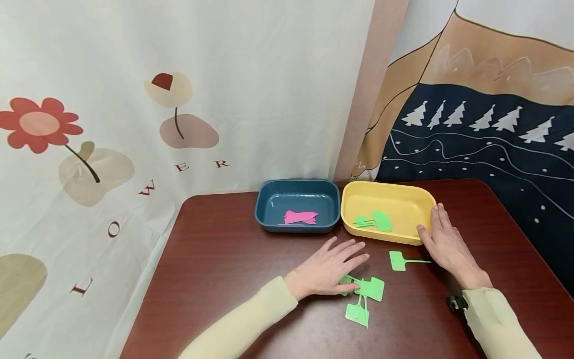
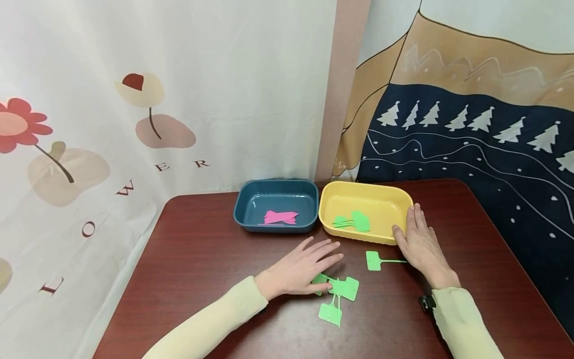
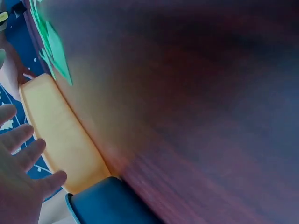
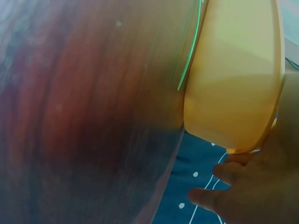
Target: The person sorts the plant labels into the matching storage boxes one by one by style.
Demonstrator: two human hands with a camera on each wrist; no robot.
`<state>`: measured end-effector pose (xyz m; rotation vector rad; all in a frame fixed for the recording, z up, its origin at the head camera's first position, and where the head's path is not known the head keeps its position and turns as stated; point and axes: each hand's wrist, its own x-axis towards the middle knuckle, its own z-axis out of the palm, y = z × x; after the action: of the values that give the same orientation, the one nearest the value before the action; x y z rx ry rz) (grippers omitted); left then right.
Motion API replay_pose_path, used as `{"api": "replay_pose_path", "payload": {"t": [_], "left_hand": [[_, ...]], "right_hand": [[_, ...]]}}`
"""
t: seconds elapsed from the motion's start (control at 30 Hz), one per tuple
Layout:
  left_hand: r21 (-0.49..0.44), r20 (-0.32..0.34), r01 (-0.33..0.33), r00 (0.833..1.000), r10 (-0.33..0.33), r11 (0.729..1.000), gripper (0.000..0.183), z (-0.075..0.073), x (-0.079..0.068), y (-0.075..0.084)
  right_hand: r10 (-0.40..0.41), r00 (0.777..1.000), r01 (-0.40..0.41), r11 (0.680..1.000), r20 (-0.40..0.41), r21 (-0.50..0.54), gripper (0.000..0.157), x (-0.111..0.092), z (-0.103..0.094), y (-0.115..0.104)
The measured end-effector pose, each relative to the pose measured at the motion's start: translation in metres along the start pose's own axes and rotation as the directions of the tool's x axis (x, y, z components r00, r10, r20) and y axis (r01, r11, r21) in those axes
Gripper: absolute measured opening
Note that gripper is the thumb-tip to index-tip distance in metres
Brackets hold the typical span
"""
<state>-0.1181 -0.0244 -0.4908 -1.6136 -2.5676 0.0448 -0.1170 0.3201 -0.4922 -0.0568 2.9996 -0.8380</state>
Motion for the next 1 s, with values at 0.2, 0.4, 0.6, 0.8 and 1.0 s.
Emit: {"api": "replay_pose_path", "payload": {"t": [0.2,0.4,0.6,0.8,1.0], "left_hand": [[-0.004,0.017,-0.047,0.999,0.047,0.999,0.060,0.004,-0.001,0.004],[-0.007,-0.001,-0.062,0.998,0.062,0.998,0.037,0.007,0.001,0.008],[0.147,-0.052,-0.124,0.990,0.133,0.981,0.018,0.010,-0.001,0.013],[0.229,-0.071,-0.135,0.985,0.154,0.964,0.021,0.010,-0.002,0.016],[0.270,-0.071,-0.144,0.983,0.169,0.952,0.018,0.008,0.003,0.018]], "right_hand": [[-0.001,1.000,0.001,1.000,0.001,0.010,0.081,0.000,-0.001,0.000],[-0.003,1.000,0.003,1.000,0.000,0.011,0.081,0.000,0.000,0.000],[-0.007,1.000,0.007,1.000,-0.001,0.010,0.081,0.000,0.000,0.000],[-0.007,1.000,0.007,1.000,0.000,0.008,0.081,0.000,0.000,0.000],[-0.005,1.000,0.005,1.000,0.003,0.004,0.081,-0.001,0.000,0.000]]}}
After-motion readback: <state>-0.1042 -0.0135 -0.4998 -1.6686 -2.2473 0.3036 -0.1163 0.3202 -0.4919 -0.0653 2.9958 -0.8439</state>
